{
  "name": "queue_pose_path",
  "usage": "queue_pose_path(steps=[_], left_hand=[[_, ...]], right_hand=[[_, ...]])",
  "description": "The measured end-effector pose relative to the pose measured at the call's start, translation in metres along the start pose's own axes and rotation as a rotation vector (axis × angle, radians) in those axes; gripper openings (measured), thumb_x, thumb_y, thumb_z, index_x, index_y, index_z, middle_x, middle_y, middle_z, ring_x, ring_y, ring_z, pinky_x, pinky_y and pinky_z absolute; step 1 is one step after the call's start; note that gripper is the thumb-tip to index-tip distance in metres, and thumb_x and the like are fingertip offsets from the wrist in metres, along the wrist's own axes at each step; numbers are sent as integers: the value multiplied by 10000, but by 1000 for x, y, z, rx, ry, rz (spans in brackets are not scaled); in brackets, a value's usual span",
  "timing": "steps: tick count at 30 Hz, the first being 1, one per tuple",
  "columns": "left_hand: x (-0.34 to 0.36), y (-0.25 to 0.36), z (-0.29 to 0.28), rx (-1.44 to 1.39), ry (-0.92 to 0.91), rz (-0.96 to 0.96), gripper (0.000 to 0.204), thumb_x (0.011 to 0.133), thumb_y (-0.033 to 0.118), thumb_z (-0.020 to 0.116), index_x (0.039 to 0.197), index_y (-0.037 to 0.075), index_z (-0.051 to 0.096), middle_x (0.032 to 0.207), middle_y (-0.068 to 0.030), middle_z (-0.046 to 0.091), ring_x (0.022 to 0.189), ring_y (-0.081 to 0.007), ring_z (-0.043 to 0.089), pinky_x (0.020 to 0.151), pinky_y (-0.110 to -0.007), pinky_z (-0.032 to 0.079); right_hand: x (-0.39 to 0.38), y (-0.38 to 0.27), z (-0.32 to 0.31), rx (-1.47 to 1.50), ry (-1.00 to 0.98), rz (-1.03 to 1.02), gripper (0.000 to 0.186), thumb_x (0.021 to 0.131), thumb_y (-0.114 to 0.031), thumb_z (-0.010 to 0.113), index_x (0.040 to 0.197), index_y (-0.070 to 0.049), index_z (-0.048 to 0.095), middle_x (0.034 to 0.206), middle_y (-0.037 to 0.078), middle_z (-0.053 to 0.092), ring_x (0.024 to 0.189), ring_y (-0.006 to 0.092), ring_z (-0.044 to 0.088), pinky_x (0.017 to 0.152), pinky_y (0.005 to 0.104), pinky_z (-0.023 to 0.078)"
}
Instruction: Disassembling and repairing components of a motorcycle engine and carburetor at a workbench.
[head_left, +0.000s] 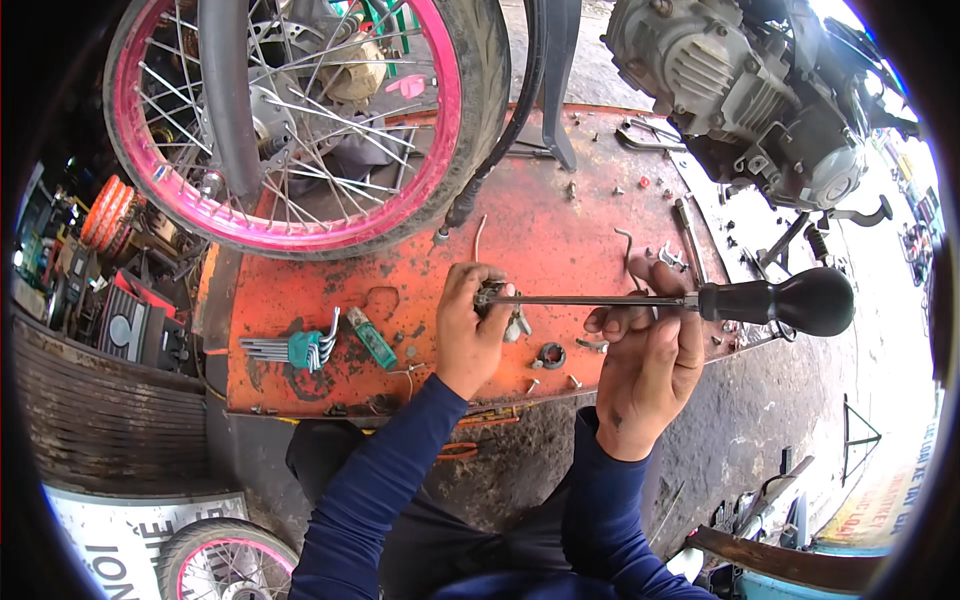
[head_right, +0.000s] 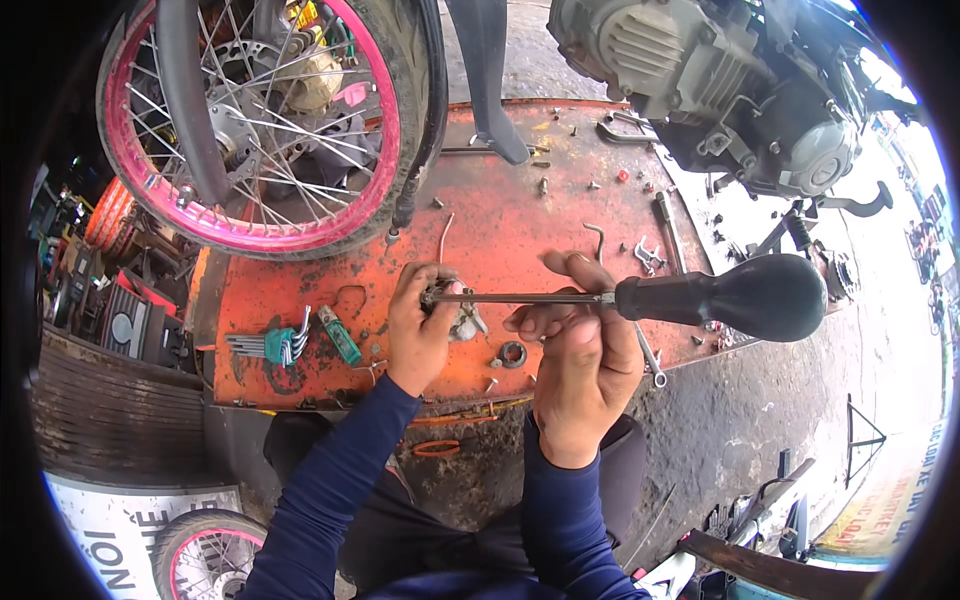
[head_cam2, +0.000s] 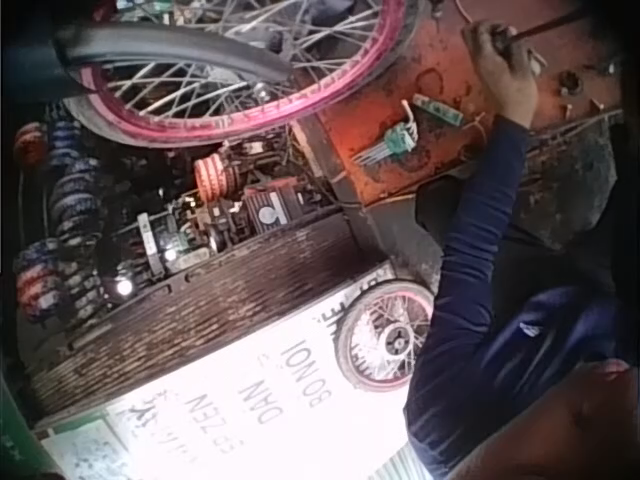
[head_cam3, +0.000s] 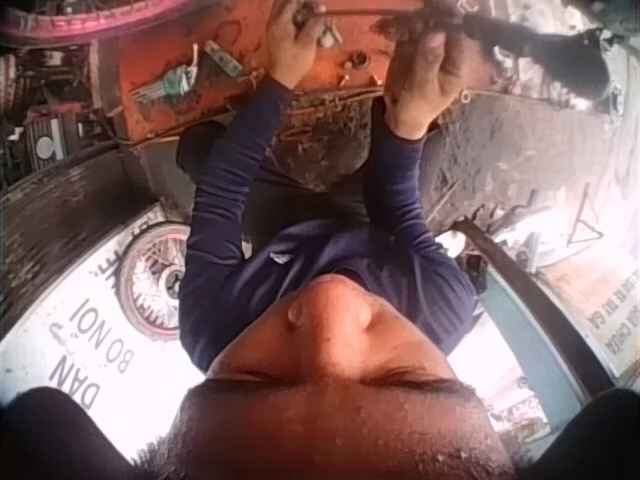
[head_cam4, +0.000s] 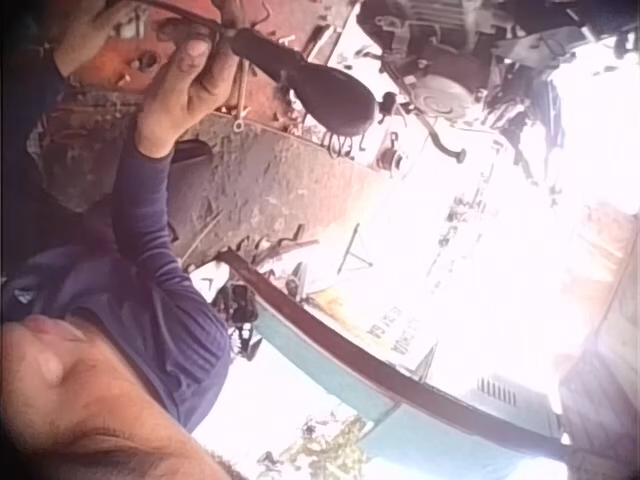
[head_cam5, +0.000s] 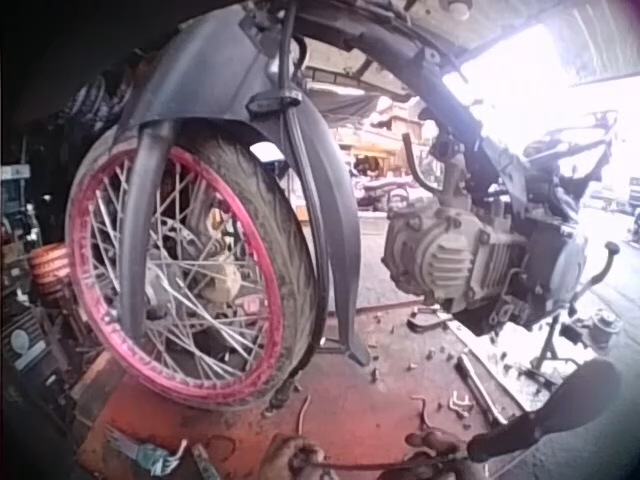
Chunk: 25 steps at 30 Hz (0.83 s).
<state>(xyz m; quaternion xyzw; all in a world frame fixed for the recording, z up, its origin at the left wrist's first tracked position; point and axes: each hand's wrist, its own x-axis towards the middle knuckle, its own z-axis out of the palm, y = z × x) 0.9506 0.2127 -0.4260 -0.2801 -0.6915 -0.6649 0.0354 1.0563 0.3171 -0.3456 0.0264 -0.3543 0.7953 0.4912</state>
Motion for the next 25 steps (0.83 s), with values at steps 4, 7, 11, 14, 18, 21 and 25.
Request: queue_pose_path(steps=[4, 7, 11, 14, 18, 21, 25], left_hand=[[1, -2, 0, 31, 22, 10, 124, 914, 55, 600, 993, -27, 550, 974, -83, 501, 739, -149, 590, 655, -298, 497], [2, -11, 0, 15, 32, 15, 125, 905, 48, 604, 991, -29, 554, 978, -87, 505, 745, -154, 589, 670, -301, 496], [2, -13, 0, -23, 33, 19, 133, 888, 31, 608, 993, -31, 558, 979, -90, 508, 765, -167, 592, 684, -305, 497], [2, -3, 1, -15, 21, -38, 130, 886, 29, 607, 992, -31, 560, 978, -92, 509, 775, -175, 593, 692, -304, 496], [2, -10, 0, 43, 43, 39, 122, 892, 31, 602, 988, -32, 561, 977, -91, 505, 768, -172, 592, 687, -302, 493], [1, -11, 1, -20, 25, -7, 122, 897, 38, 602, 989, -31, 561, 977, -90, 503, 770, -171, 591, 687, -303, 492], [1, -8, 1, -8, 14, -27, 128, 912, 68, 606, 993, -24, 567, 995, -89, 506, 779, -179, 591, 702, -312, 493]], right_hand=[[1, -5, -12, -212, -86, -29, 336, 879, -30, 671, 1186, 67, 573, 1009, 232, 670, 680, 169, 634, 619, 312, 569], [7, -6, -13, -210, -58, 15, 355, 875, -46, 684, 1192, 72, 574, 1029, 246, 660, 723, 189, 645, 621, 316, 564], [10, -1, -11, -39, -74, 44, 386, 871, -55, 692, 1227, 38, 575, 1098, 265, 639, 741, 200, 646, 642, 331, 555], [11, 2, -25, -68, -178, 54, 365, 877, -44, 680, 1218, 33, 576, 1174, 276, 617, 691, 200, 644, 627, 339, 554], [12, -1, -19, -33, -101, 84, 365, 890, -44, 664, 1231, 34, 561, 1104, 248, 652, 645, 183, 625, 622, 339, 556], [12, 4, -6, 46, -108, 27, 370, 908, -47, 642, 1254, 40, 544, 1064, 240, 670, 685, 189, 642, 645, 348, 563], [15, 2, -36, -223, -370, 48, 408, 951, -145, 615, 1348, -106, 531, 1291, 312, 529, 786, 192, 642, 752, 372, 560]])
